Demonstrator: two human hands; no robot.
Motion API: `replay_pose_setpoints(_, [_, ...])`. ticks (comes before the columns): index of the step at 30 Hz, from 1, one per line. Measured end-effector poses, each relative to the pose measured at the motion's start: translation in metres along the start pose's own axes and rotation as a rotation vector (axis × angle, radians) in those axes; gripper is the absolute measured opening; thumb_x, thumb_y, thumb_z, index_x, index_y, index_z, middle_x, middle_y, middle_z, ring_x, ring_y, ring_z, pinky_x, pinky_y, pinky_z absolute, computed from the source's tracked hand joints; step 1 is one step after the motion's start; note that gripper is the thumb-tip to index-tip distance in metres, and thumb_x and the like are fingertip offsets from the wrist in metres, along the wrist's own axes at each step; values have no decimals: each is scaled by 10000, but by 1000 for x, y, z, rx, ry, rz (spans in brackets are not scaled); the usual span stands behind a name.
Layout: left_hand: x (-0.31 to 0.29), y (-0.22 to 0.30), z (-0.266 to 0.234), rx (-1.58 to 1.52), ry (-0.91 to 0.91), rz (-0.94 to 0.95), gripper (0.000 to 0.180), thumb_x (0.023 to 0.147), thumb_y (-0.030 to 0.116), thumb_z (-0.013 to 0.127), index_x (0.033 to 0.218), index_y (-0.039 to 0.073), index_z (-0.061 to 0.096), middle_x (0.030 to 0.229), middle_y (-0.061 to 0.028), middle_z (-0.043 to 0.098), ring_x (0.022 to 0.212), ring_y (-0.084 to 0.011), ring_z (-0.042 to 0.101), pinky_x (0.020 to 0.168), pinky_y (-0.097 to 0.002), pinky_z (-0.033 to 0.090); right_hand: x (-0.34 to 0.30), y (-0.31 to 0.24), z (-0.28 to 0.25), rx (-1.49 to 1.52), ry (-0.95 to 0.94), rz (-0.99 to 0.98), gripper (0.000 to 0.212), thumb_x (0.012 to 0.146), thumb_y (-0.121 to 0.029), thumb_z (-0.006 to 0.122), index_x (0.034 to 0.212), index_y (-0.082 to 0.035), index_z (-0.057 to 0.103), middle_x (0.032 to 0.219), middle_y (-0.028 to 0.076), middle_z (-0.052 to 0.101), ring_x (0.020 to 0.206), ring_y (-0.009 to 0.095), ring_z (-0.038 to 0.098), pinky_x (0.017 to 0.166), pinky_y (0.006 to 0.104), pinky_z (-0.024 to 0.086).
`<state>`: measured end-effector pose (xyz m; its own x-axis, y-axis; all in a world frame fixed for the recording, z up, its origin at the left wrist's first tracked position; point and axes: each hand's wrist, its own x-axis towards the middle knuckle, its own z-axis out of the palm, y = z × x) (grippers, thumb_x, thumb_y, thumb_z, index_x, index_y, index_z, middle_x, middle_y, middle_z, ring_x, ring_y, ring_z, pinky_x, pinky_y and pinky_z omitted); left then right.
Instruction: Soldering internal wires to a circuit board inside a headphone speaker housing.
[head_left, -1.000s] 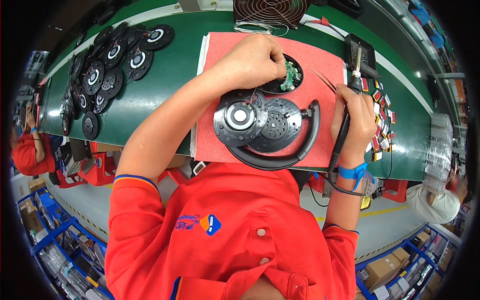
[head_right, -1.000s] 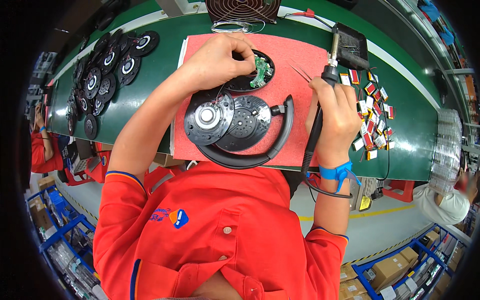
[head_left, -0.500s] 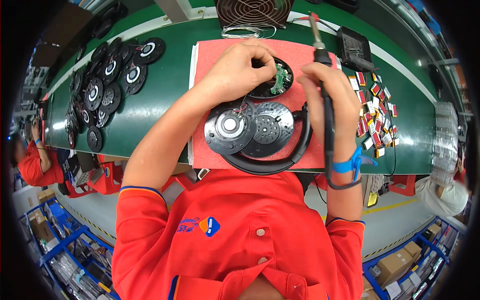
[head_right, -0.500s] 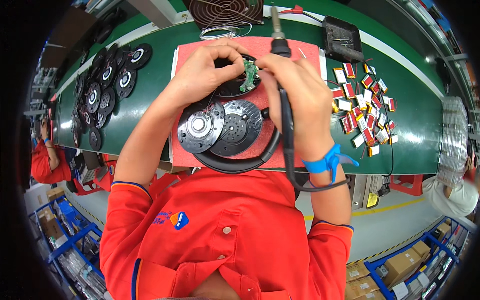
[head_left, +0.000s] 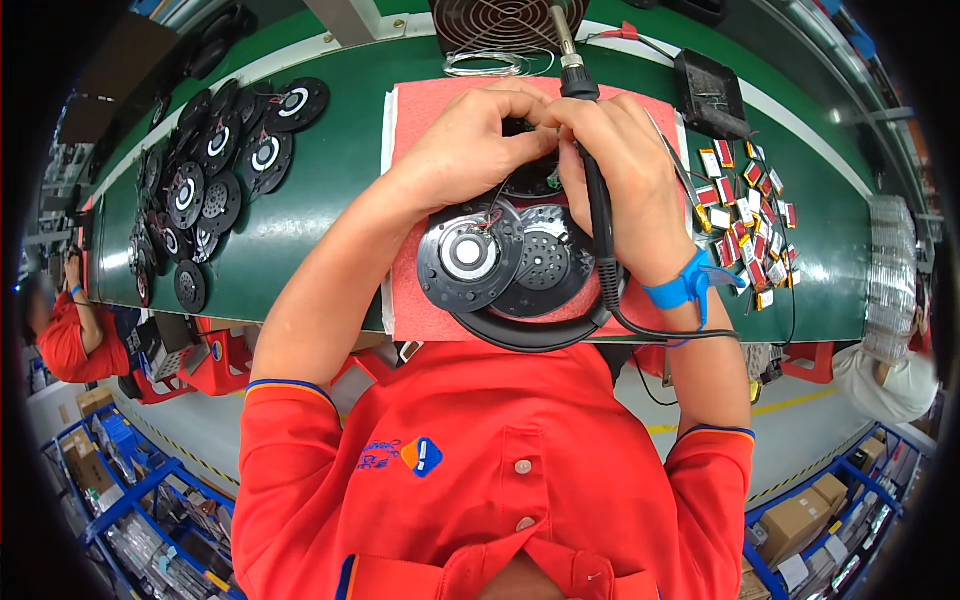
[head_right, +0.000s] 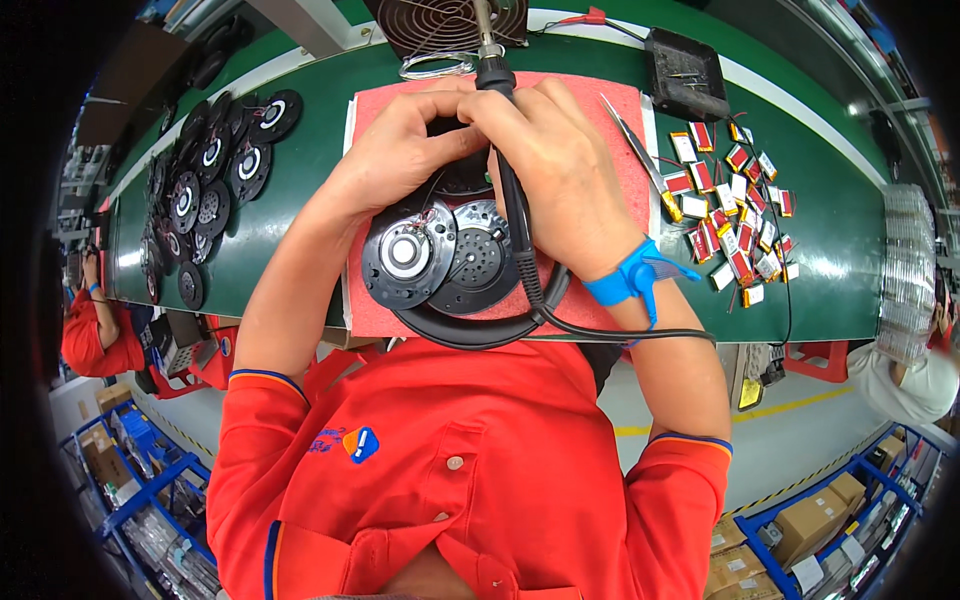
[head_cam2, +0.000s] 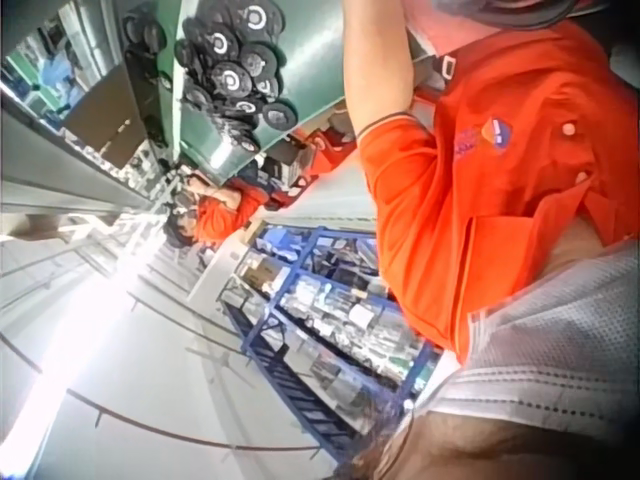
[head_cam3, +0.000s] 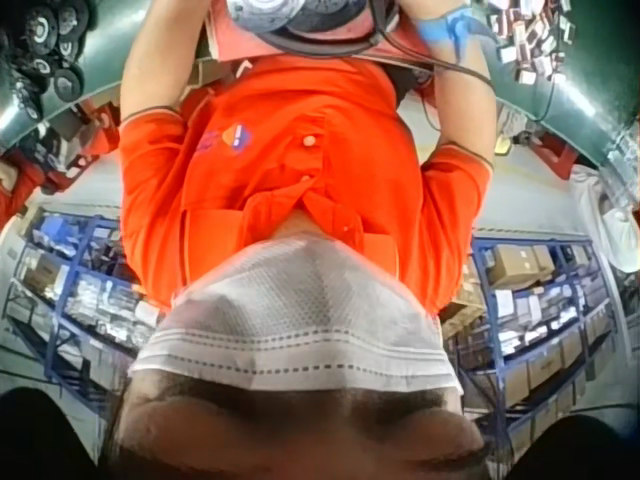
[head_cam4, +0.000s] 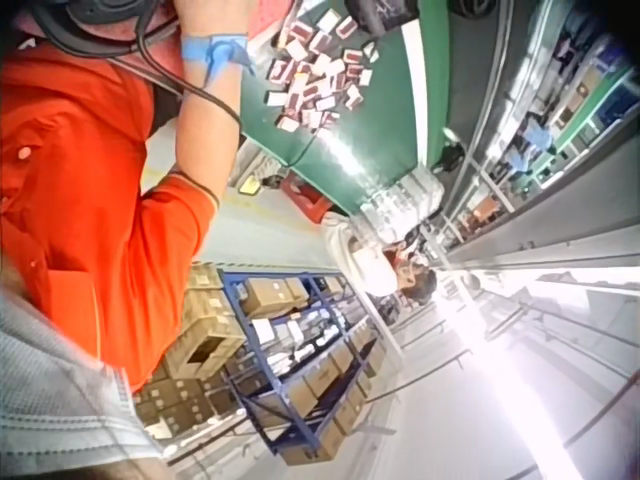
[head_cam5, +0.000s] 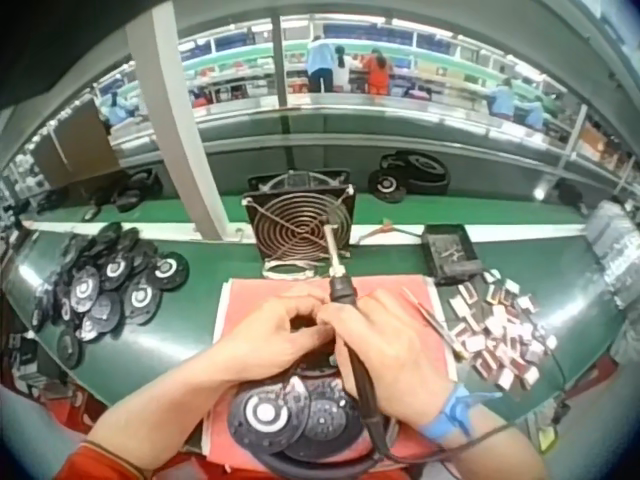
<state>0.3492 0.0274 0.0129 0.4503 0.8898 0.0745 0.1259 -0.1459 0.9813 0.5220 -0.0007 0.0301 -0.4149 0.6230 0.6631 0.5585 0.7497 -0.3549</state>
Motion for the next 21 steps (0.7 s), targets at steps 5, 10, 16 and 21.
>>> replay_pose_setpoints(5, [1,2,0,154,9,22,138,775,100,618,829,-22,650,970,-111,623,905,-229,590,828,-320,451,-2,-1,-5,-37,27,15,287,696,95,618,952,-31,588,808,96,598,719,262,562,660,335,462])
replay_pose_setpoints(10, [1,2,1,328,49,90,128,741,96,622,758,-29,647,950,-123,632,881,-248,598,805,-319,462,-10,-1,-16,50,226,88,249,746,48,672,976,-36,628,825,88,640,667,219,586,605,293,484])
replay_pose_setpoints(16, [2,8,4,388,68,117,118,721,80,611,726,-34,640,926,-121,637,854,-241,598,776,-320,468,-28,-11,-34,155,295,171,351,955,-302,498,1027,32,578,709,82,590,647,89,487,612,234,399])
replay_pose_setpoints(21, [1,7,4,404,63,123,115,713,74,609,720,-37,636,917,-120,634,839,-236,593,759,-320,468,-36,-8,-38,260,284,120,526,979,-397,374,791,37,606,678,96,576,590,160,463,539,264,337])
